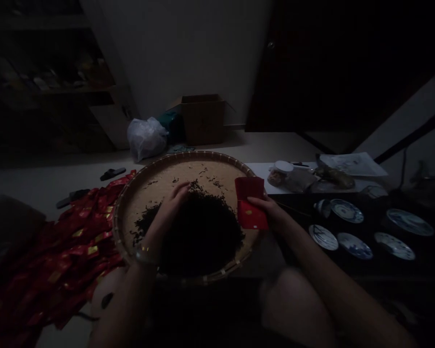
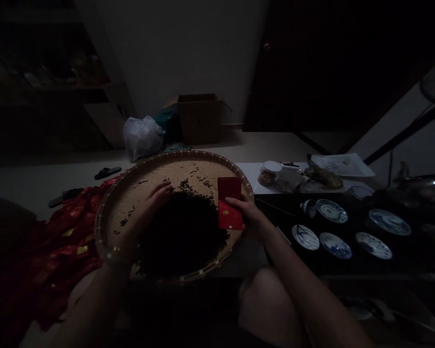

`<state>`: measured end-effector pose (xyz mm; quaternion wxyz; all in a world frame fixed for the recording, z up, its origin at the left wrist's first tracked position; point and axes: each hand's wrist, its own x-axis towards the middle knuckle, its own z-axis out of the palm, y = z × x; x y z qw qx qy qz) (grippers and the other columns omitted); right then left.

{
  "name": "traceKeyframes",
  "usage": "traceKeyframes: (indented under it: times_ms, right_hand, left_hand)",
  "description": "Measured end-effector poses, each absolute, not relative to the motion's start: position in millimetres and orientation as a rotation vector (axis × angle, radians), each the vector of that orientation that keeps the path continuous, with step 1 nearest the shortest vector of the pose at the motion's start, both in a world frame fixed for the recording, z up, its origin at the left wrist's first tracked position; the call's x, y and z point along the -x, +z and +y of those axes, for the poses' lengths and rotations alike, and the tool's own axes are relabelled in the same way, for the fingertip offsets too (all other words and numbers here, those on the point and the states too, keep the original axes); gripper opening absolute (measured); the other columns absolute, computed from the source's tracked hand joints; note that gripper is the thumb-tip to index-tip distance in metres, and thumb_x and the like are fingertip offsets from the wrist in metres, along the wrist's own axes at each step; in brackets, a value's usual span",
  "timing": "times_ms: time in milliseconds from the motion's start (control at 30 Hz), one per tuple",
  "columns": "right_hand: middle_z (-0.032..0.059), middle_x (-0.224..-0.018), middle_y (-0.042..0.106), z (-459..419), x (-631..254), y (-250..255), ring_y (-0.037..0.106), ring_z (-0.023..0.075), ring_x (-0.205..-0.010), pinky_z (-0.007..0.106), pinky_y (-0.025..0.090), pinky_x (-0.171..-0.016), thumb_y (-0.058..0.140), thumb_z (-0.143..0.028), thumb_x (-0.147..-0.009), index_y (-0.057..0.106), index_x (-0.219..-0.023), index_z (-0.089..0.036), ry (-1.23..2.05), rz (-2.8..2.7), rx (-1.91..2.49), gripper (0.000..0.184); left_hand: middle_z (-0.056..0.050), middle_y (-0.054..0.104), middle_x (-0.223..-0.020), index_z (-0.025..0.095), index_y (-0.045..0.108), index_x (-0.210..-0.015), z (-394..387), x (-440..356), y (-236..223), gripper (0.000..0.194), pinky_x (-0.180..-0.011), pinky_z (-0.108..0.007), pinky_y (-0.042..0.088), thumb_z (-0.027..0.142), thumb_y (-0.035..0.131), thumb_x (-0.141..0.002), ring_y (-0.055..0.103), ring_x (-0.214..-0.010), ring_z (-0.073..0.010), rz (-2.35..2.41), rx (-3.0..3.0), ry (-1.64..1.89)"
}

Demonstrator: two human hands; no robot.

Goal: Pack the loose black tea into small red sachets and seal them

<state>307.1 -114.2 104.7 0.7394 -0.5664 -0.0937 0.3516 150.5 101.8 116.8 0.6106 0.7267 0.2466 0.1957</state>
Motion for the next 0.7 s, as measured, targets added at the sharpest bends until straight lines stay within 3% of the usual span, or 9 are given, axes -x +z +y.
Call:
traceKeyframes:
  times_ms: [167,267,367,433,533,633,700]
  right_hand:
    - [0.0053,-0.091,0.070,-122,-218,113,0.066,0.0223,-0.073,0.034,0.057,-0.065,0.073,-0.032,-0.063,0.061,-0.102,-0.019,0.648,-0.193,1.219,0.043]
    - [0.0062,-0.102,0.069,-141,-176,113,0.066,0.0255,-0.087,0.041,0.057,-0.075,0.062,-0.040,-0.076,0.059,-0.113,-0.025,0.629,-0.338,1.367,0.040]
    - [0.0043,-0.097,0.069,-162,-159,105,0.065,0.0289,-0.090,0.042,0.057,-0.075,0.069,-0.040,-0.068,0.062,-0.110,-0.030,0.590,-0.420,1.475,0.044]
    - [0.0036,-0.094,0.069,-164,-159,93,0.065,0.0300,-0.089,0.041,0.057,-0.075,0.072,-0.041,-0.063,0.063,-0.110,-0.032,0.536,-0.472,1.579,0.048]
    - [0.0061,-0.095,0.067,-151,-168,72,0.065,0.0295,-0.087,0.042,0.056,-0.073,0.067,-0.048,-0.068,0.060,-0.115,-0.028,0.491,-0.440,1.628,0.051]
    - [0.0094,-0.108,0.060,-140,-180,59,0.062,0.0274,-0.093,0.043,0.055,-0.076,0.067,-0.049,-0.072,0.051,-0.123,-0.024,0.188,-0.404,1.729,0.059]
    - [0.0089,-0.107,0.058,-141,-187,60,0.059,0.0251,-0.094,0.041,0.053,-0.080,0.069,-0.042,-0.074,0.054,-0.116,-0.023,-0.129,-0.599,1.824,0.048]
  left_hand:
    - [-0.011,0.045,-0.141,0.027,0.038,-0.139,11,-89,100,0.071,-0.090,-0.042,0.051,0.046,0.063,-0.076,0.055,-0.116,-0.0306,0.424,-1.445,0.362]
    - [-0.007,0.054,-0.133,0.031,0.051,-0.130,-18,-83,96,0.056,-0.092,-0.042,0.050,0.043,0.063,-0.077,0.053,-0.117,-0.0292,0.385,-1.597,0.379]
    - [-0.007,0.060,-0.125,0.031,0.048,-0.133,-20,-84,94,0.060,-0.098,-0.045,0.046,0.040,0.065,-0.076,0.055,-0.114,-0.0287,0.387,-1.735,0.329]
    - [-0.007,0.056,-0.131,0.030,0.043,-0.137,-18,-87,91,0.071,-0.105,-0.045,0.039,0.036,0.070,-0.072,0.052,-0.120,-0.0291,0.329,-1.761,0.261]
    - [-0.008,0.049,-0.138,0.028,0.038,-0.140,-18,-90,80,0.079,-0.105,-0.041,0.039,0.034,0.072,-0.069,0.049,-0.123,-0.0281,0.275,-1.634,0.204]
    - [-0.011,0.056,-0.126,0.026,0.033,-0.142,-17,-92,67,0.085,-0.090,-0.037,0.050,0.035,0.072,-0.067,0.060,-0.107,-0.0269,0.432,-1.454,0.190]
    - [-0.011,0.058,-0.120,0.024,0.035,-0.140,-16,-91,60,0.087,-0.087,-0.036,0.051,0.036,0.074,-0.064,0.062,-0.102,-0.0268,0.545,-1.462,0.236]
